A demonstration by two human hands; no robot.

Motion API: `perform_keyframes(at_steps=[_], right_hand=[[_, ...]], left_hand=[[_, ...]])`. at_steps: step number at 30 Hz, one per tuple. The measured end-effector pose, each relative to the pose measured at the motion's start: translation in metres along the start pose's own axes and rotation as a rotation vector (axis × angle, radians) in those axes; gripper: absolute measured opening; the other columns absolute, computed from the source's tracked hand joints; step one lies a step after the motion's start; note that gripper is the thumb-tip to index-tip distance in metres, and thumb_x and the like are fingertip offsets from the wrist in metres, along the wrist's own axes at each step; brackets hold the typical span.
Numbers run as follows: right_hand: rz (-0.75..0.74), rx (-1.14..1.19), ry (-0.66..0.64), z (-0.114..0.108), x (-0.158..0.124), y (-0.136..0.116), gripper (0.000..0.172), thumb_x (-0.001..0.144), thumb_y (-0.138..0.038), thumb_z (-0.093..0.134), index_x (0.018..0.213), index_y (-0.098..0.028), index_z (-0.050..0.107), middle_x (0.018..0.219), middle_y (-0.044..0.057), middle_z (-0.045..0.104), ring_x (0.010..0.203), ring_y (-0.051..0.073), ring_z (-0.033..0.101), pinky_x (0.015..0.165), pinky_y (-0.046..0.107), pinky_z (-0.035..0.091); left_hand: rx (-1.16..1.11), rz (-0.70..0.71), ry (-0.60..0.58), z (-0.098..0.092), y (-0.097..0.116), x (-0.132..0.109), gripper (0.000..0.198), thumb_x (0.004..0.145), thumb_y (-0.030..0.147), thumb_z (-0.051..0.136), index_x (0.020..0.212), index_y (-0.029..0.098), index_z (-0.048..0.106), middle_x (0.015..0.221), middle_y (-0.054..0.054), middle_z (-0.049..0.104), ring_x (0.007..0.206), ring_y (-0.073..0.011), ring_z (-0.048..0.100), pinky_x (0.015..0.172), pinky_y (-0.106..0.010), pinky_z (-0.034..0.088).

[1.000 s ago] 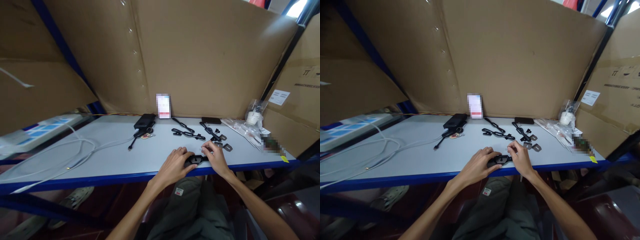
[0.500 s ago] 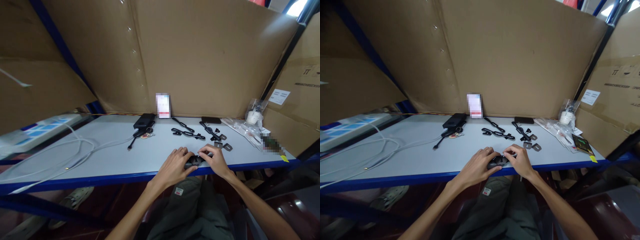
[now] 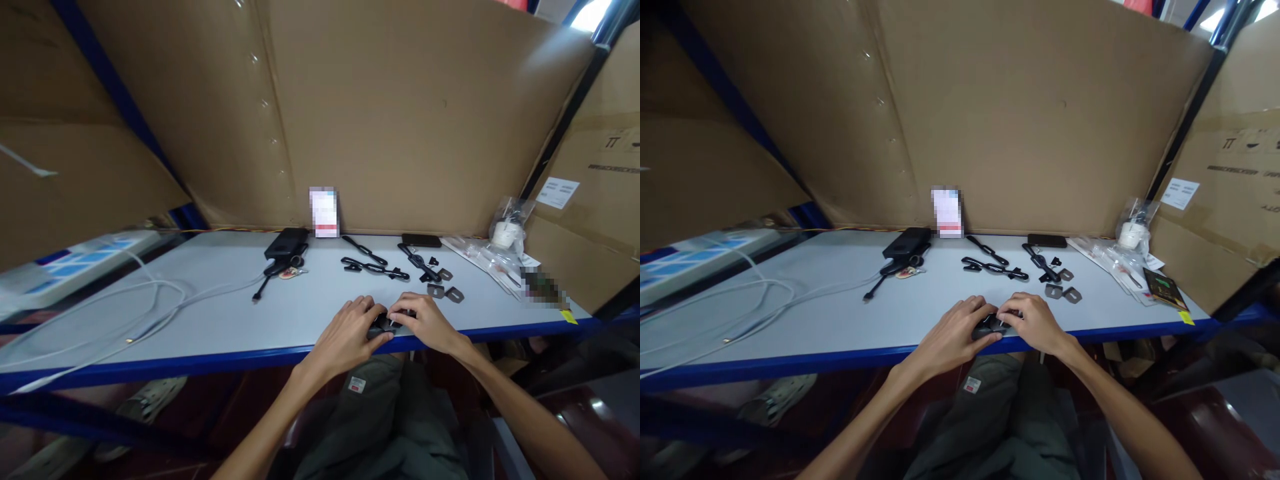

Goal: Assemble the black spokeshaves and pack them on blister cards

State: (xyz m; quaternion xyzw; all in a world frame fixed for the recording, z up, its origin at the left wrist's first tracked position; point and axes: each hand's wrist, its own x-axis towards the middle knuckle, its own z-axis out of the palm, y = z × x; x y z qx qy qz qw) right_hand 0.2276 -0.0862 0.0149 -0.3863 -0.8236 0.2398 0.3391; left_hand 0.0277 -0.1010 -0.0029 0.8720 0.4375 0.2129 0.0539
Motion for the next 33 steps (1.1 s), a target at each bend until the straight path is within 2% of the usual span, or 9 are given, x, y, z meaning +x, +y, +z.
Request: perform_keyframes(at_steps=[5,7,11,18,21,23,27,30,33], right_hand=[[0.11,-0.048,0.262,-0.017,0.01,0.02,0.015,0.089,-0.024,0.059,0.085,-0.021,0.073,0.088,0.004,0.074,0.084,0.02,0.066,0.082,0.033,0.049],[0.169,-0.079,0.291,-0.028,0.014,0.037,0.014,0.086,-0.024,0.06,0.082,-0.02,0.073,0.083,0.005,0.075,0.079,0.021,0.067,0.077,0.033,0.05],[0.247,-0.126,0.227,-0.036,0.02,0.066,0.011,0.08,-0.02,0.065,0.074,-0.02,0.074,0.074,0.002,0.076,0.071,0.02,0.069,0.068,0.029,0.05],[0.246,-0.27,0.194,-0.039,0.051,0.077,0.025,0.086,-0.015,0.057,0.1,-0.021,0.076,0.091,0.006,0.075,0.092,0.022,0.068,0.086,0.033,0.048],[0.214,-0.28,0.052,-0.045,0.08,0.082,0.024,0.085,-0.012,0.059,0.099,-0.02,0.076,0.096,0.005,0.073,0.101,0.023,0.065,0.092,0.033,0.046],[0.213,-0.262,-0.066,-0.046,0.099,0.087,0.019,0.091,-0.021,0.06,0.104,-0.016,0.074,0.103,0.004,0.07,0.102,0.025,0.064,0.09,0.035,0.049],[0.252,-0.209,-0.232,-0.048,0.124,0.097,0.035,0.095,-0.037,0.062,0.124,-0.016,0.061,0.126,0.008,0.061,0.104,0.024,0.063,0.085,0.042,0.056],[0.304,-0.184,-0.236,-0.05,0.124,0.102,0.036,0.096,-0.036,0.062,0.126,-0.017,0.059,0.126,0.009,0.06,0.106,0.024,0.063,0.088,0.044,0.055],[0.341,-0.155,-0.16,-0.052,0.11,0.099,0.036,0.096,-0.037,0.062,0.125,-0.017,0.059,0.125,0.009,0.061,0.105,0.023,0.063,0.087,0.044,0.056]], left_hand=[[-0.056,-0.045,0.036,0.003,-0.001,0.0,0.029,0.092,0.043,0.06,0.114,0.023,0.062,0.107,-0.008,0.059,0.098,-0.0278,0.057,0.086,-0.042,0.046],[-0.075,-0.055,0.038,0.003,-0.002,0.0,0.03,0.091,0.044,0.061,0.113,0.023,0.063,0.107,-0.008,0.059,0.099,-0.0277,0.057,0.088,-0.042,0.046],[-0.108,-0.056,0.028,0.003,-0.002,0.0,0.037,0.09,0.051,0.061,0.113,0.023,0.063,0.109,-0.009,0.06,0.099,-0.0279,0.057,0.088,-0.043,0.046],[-0.11,-0.04,0.042,0.001,0.0,0.002,0.031,0.097,0.047,0.051,0.11,0.023,0.065,0.104,-0.008,0.061,0.095,-0.026,0.059,0.087,-0.041,0.047],[-0.1,-0.044,0.041,0.001,0.0,0.002,0.03,0.096,0.047,0.052,0.109,0.024,0.065,0.104,-0.008,0.061,0.095,-0.0263,0.06,0.086,-0.04,0.048],[-0.096,-0.055,0.042,0.001,0.0,0.001,0.03,0.096,0.047,0.053,0.109,0.023,0.065,0.104,-0.008,0.061,0.096,-0.0268,0.06,0.086,-0.041,0.048],[-0.099,-0.05,0.046,0.003,-0.001,0.0,0.029,0.096,0.046,0.053,0.11,0.023,0.064,0.107,-0.009,0.061,0.096,-0.0266,0.059,0.086,-0.04,0.048],[-0.095,-0.035,0.045,0.003,-0.002,0.0,0.029,0.095,0.044,0.056,0.113,0.023,0.063,0.106,-0.008,0.06,0.097,-0.0265,0.059,0.089,-0.042,0.047],[-0.086,-0.049,0.026,0.002,-0.001,0.001,0.034,0.092,0.045,0.062,0.117,0.022,0.062,0.112,-0.009,0.06,0.103,-0.0286,0.057,0.092,-0.044,0.047]])
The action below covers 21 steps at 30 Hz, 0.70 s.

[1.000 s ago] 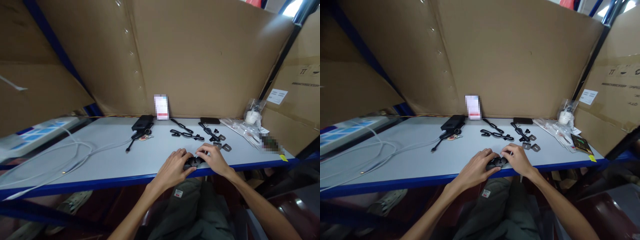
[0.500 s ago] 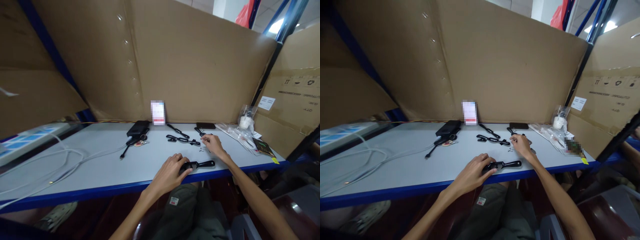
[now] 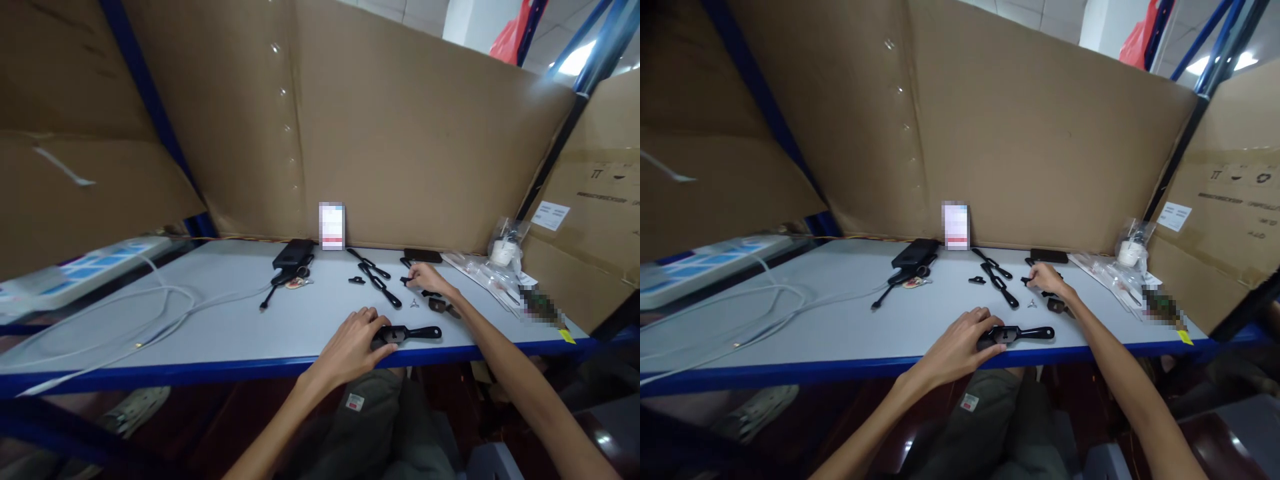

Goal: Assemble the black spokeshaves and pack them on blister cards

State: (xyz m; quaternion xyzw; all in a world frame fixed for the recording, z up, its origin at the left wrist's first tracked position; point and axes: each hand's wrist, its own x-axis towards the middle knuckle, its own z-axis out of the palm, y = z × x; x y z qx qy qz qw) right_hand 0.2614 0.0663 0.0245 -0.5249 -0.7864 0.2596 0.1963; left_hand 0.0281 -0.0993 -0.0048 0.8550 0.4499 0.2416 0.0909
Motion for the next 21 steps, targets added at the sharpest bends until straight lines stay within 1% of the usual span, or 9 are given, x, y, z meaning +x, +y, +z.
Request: perform_keyframes(at_steps=[2,4,5,6,8,10,13,17,21], right_hand=[[-0.004,0.05,0.047,0.003,-0.017,-0.003,0.031,0.095,-0.036,0.062,0.118,-0.015,0.062,0.114,0.008,0.066,0.096,0.021,0.065,0.082,0.04,0.056],[-0.037,0.117,0.072,0.008,-0.039,-0.011,0.027,0.092,-0.036,0.062,0.103,-0.012,0.069,0.092,0.007,0.071,0.082,0.02,0.066,0.073,0.035,0.054],[-0.061,0.151,0.075,0.012,-0.05,-0.016,0.026,0.089,-0.036,0.064,0.096,-0.012,0.072,0.084,0.006,0.071,0.079,0.02,0.066,0.071,0.033,0.053],[-0.085,0.184,0.077,0.016,-0.061,-0.022,0.025,0.085,-0.037,0.066,0.09,-0.014,0.074,0.081,0.005,0.072,0.079,0.02,0.066,0.072,0.032,0.051],[-0.119,0.242,0.07,0.025,-0.08,-0.033,0.023,0.077,-0.037,0.071,0.084,-0.016,0.077,0.082,0.004,0.074,0.081,0.02,0.066,0.074,0.031,0.049],[-0.125,0.289,0.054,0.033,-0.094,-0.042,0.023,0.074,-0.037,0.072,0.083,-0.017,0.077,0.078,0.003,0.073,0.074,0.019,0.064,0.07,0.03,0.047],[-0.116,0.339,0.06,0.036,-0.105,-0.049,0.023,0.072,-0.037,0.073,0.081,-0.016,0.077,0.071,0.001,0.07,0.066,0.016,0.059,0.065,0.029,0.045],[-0.112,0.362,0.107,0.031,-0.108,-0.05,0.022,0.073,-0.037,0.072,0.081,-0.016,0.075,0.074,0.002,0.07,0.068,0.016,0.058,0.066,0.028,0.043],[-0.121,0.361,0.073,0.034,-0.109,-0.051,0.017,0.07,-0.031,0.074,0.079,-0.017,0.073,0.068,0.0,0.067,0.065,0.016,0.059,0.064,0.028,0.044]], left_hand=[[0.005,-0.006,-0.016,-0.001,0.0,0.0,0.037,0.088,0.045,0.067,0.118,0.022,0.062,0.115,-0.01,0.059,0.106,-0.0299,0.057,0.093,-0.044,0.046],[0.007,0.003,-0.018,-0.001,0.0,0.001,0.039,0.086,0.044,0.07,0.117,0.023,0.062,0.116,-0.009,0.059,0.108,-0.0301,0.057,0.095,-0.044,0.046],[0.008,0.007,-0.013,-0.001,0.0,0.001,0.038,0.085,0.044,0.07,0.117,0.023,0.062,0.116,-0.009,0.059,0.109,-0.0302,0.057,0.095,-0.043,0.045],[0.008,0.01,-0.005,-0.001,0.0,0.002,0.038,0.085,0.044,0.071,0.117,0.023,0.063,0.116,-0.009,0.059,0.109,-0.0303,0.057,0.095,-0.043,0.045],[0.008,0.007,0.004,-0.001,0.0,0.002,0.039,0.085,0.044,0.071,0.116,0.023,0.063,0.114,-0.009,0.06,0.107,-0.0305,0.058,0.093,-0.043,0.046],[0.013,-0.002,-0.001,-0.002,0.0,0.003,0.039,0.085,0.044,0.071,0.115,0.021,0.063,0.111,-0.009,0.061,0.104,-0.0307,0.059,0.09,-0.043,0.046],[0.014,-0.014,-0.013,-0.003,0.001,0.003,0.039,0.084,0.043,0.072,0.113,0.019,0.063,0.109,-0.009,0.061,0.102,-0.0299,0.059,0.089,-0.042,0.046],[0.002,-0.009,-0.014,-0.004,0.003,0.003,0.038,0.084,0.042,0.072,0.114,0.021,0.063,0.108,-0.007,0.061,0.101,-0.0281,0.059,0.089,-0.04,0.046],[0.018,-0.01,-0.015,-0.003,0.002,0.003,0.038,0.084,0.044,0.072,0.113,0.02,0.063,0.107,-0.008,0.061,0.099,-0.0284,0.059,0.087,-0.041,0.046]])
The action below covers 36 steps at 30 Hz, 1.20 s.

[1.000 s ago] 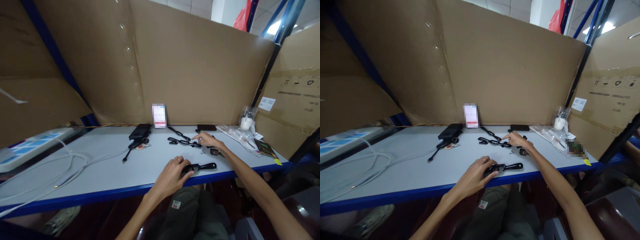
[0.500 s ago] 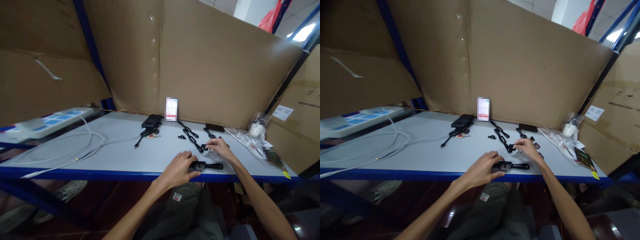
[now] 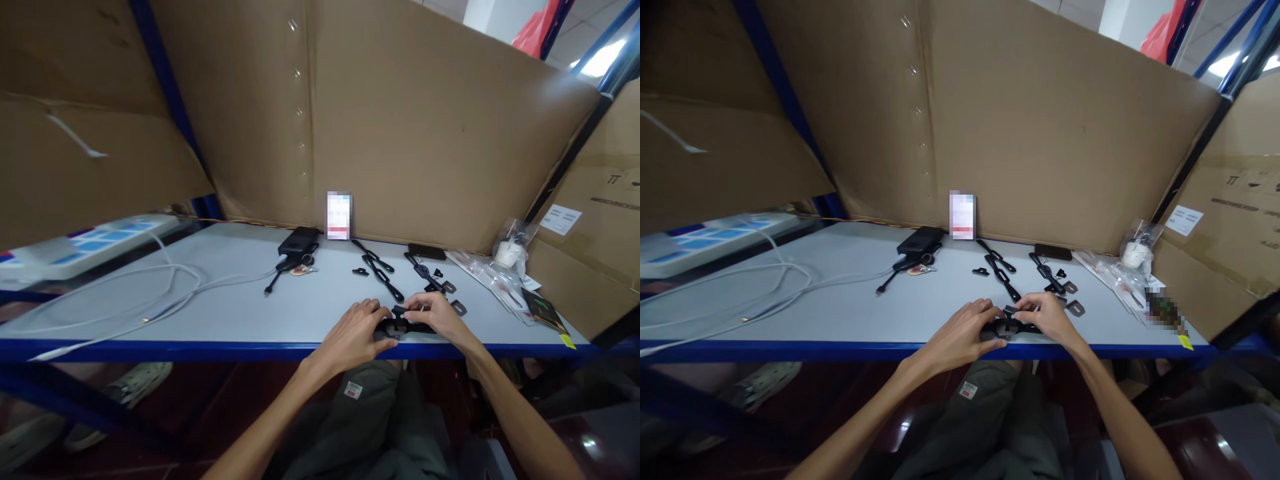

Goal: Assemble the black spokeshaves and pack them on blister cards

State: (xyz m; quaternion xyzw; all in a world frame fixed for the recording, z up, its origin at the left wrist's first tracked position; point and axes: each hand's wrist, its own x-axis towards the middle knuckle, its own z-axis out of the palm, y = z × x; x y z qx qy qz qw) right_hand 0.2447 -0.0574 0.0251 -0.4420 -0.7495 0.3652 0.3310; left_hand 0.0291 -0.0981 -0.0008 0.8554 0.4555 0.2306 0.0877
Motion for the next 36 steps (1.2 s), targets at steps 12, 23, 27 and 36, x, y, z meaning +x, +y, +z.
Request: perform_keyframes(at_steps=[12,23,27,36], right_hand=[[-0.064,-0.184,0.098,0.027,-0.012,-0.001,0.009,0.071,-0.014,0.073,0.076,-0.021,0.073,0.081,0.0,0.063,0.077,0.016,0.059,0.075,0.03,0.044],[-0.013,-0.397,0.246,-0.021,0.015,0.014,0.011,0.082,-0.021,0.062,0.081,-0.02,0.073,0.077,0.003,0.073,0.077,0.019,0.066,0.075,0.029,0.046],[0.051,-0.518,0.212,-0.019,0.025,0.028,0.009,0.077,-0.027,0.072,0.082,-0.019,0.074,0.077,0.006,0.073,0.081,0.023,0.067,0.076,0.03,0.044],[0.06,-0.475,0.242,-0.005,0.026,0.037,0.007,0.078,-0.019,0.068,0.072,-0.02,0.068,0.072,0.003,0.071,0.074,0.018,0.065,0.071,0.026,0.043]], left_hand=[[0.012,0.012,-0.006,-0.001,0.0,-0.001,0.033,0.086,0.043,0.071,0.108,0.021,0.062,0.105,-0.007,0.06,0.099,-0.0279,0.058,0.086,-0.04,0.046],[-0.021,0.012,-0.001,0.001,-0.002,-0.001,0.033,0.091,0.045,0.063,0.115,0.021,0.062,0.11,-0.008,0.06,0.105,-0.0282,0.058,0.092,-0.041,0.045],[-0.061,0.032,0.045,0.002,-0.003,-0.001,0.028,0.099,0.042,0.048,0.111,0.022,0.064,0.103,-0.007,0.061,0.1,-0.0254,0.059,0.088,-0.04,0.046],[0.036,0.045,0.064,0.005,-0.004,-0.001,0.032,0.093,0.04,0.061,0.119,0.021,0.062,0.106,-0.008,0.062,0.101,-0.0274,0.058,0.087,-0.04,0.045]])
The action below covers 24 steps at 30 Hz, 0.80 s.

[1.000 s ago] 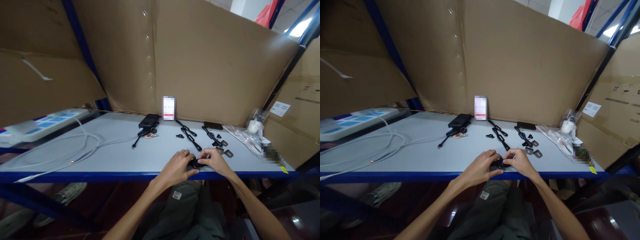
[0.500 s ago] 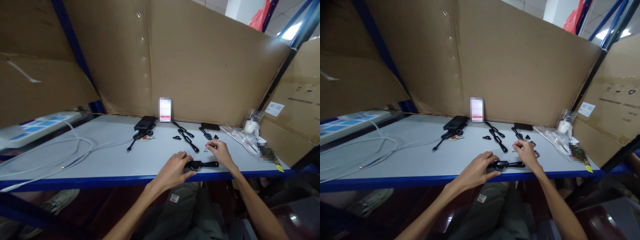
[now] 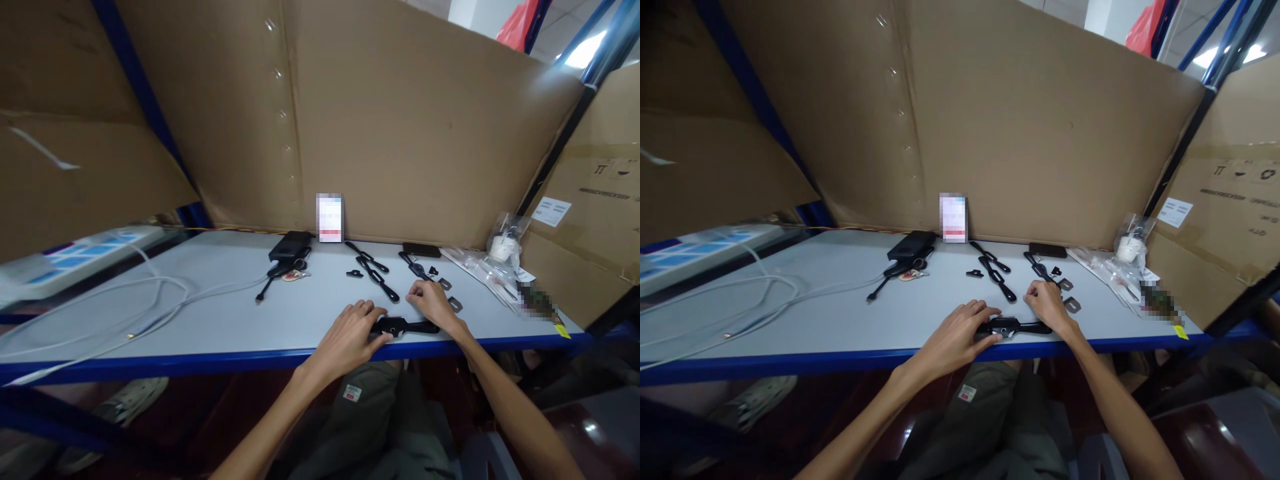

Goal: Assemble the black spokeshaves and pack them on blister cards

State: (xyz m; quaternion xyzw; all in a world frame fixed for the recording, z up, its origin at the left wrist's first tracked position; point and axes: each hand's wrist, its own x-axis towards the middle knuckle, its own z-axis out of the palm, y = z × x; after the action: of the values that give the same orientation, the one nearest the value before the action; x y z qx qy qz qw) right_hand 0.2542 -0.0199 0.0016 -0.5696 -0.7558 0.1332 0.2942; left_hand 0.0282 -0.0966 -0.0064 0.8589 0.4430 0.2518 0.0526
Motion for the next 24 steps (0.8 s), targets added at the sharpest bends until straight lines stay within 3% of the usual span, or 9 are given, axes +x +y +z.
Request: perform_keyframes(at_steps=[4,8,11,14,18,21,24], right_hand=[[0.017,0.139,0.066,-0.002,0.002,0.004,0.004,0.081,-0.024,0.064,0.078,-0.02,0.063,0.069,0.0,0.066,0.061,0.016,0.063,0.062,0.027,0.046],[0.024,0.342,0.088,-0.007,0.004,0.002,0.018,0.08,-0.037,0.064,0.081,-0.019,0.06,0.07,0.0,0.065,0.053,0.015,0.061,0.05,0.026,0.047],[-0.014,0.463,0.039,-0.012,-0.007,-0.01,0.027,0.075,-0.043,0.069,0.081,-0.018,0.064,0.068,0.001,0.066,0.059,0.017,0.065,0.056,0.029,0.053],[-0.05,0.524,-0.013,-0.014,-0.03,-0.028,0.024,0.076,-0.038,0.069,0.088,-0.017,0.07,0.072,0.002,0.07,0.065,0.018,0.067,0.065,0.032,0.056],[-0.153,0.382,0.024,-0.012,-0.056,-0.048,0.007,0.082,-0.023,0.065,0.084,-0.02,0.072,0.082,0.003,0.072,0.074,0.018,0.066,0.073,0.032,0.051],[-0.266,0.186,0.038,-0.007,-0.061,-0.052,0.009,0.085,-0.014,0.062,0.083,-0.021,0.067,0.084,0.003,0.07,0.077,0.018,0.064,0.075,0.032,0.048],[-0.29,0.149,0.039,-0.002,-0.059,-0.05,0.01,0.085,-0.01,0.062,0.083,-0.021,0.063,0.083,0.003,0.067,0.08,0.019,0.063,0.076,0.031,0.047]], left_hand=[[0.098,0.017,0.002,0.002,0.002,0.001,0.029,0.095,0.041,0.059,0.114,0.019,0.062,0.104,-0.009,0.062,0.1,-0.0286,0.058,0.087,-0.042,0.046],[0.155,-0.001,-0.009,0.001,0.005,0.002,0.027,0.096,0.039,0.056,0.114,0.019,0.06,0.105,-0.01,0.062,0.098,-0.029,0.06,0.086,-0.043,0.046],[0.144,-0.021,-0.039,-0.001,0.006,0.001,0.03,0.097,0.039,0.057,0.12,0.02,0.059,0.105,-0.009,0.062,0.094,-0.0272,0.062,0.082,-0.039,0.048],[0.122,-0.042,-0.069,-0.002,0.006,0.001,0.033,0.097,0.041,0.056,0.123,0.021,0.058,0.105,-0.008,0.062,0.093,-0.0266,0.063,0.08,-0.037,0.048],[0.114,-0.05,-0.074,-0.003,0.006,0.0,0.033,0.097,0.042,0.055,0.121,0.02,0.059,0.103,-0.008,0.061,0.092,-0.0265,0.063,0.079,-0.036,0.048],[0.094,-0.038,-0.048,-0.002,0.006,-0.001,0.036,0.095,0.046,0.057,0.119,0.02,0.059,0.104,-0.009,0.06,0.092,-0.0267,0.063,0.079,-0.037,0.049],[0.069,-0.034,-0.033,-0.001,0.005,-0.001,0.035,0.094,0.048,0.058,0.115,0.021,0.06,0.104,-0.009,0.06,0.093,-0.0269,0.062,0.078,-0.037,0.048]])
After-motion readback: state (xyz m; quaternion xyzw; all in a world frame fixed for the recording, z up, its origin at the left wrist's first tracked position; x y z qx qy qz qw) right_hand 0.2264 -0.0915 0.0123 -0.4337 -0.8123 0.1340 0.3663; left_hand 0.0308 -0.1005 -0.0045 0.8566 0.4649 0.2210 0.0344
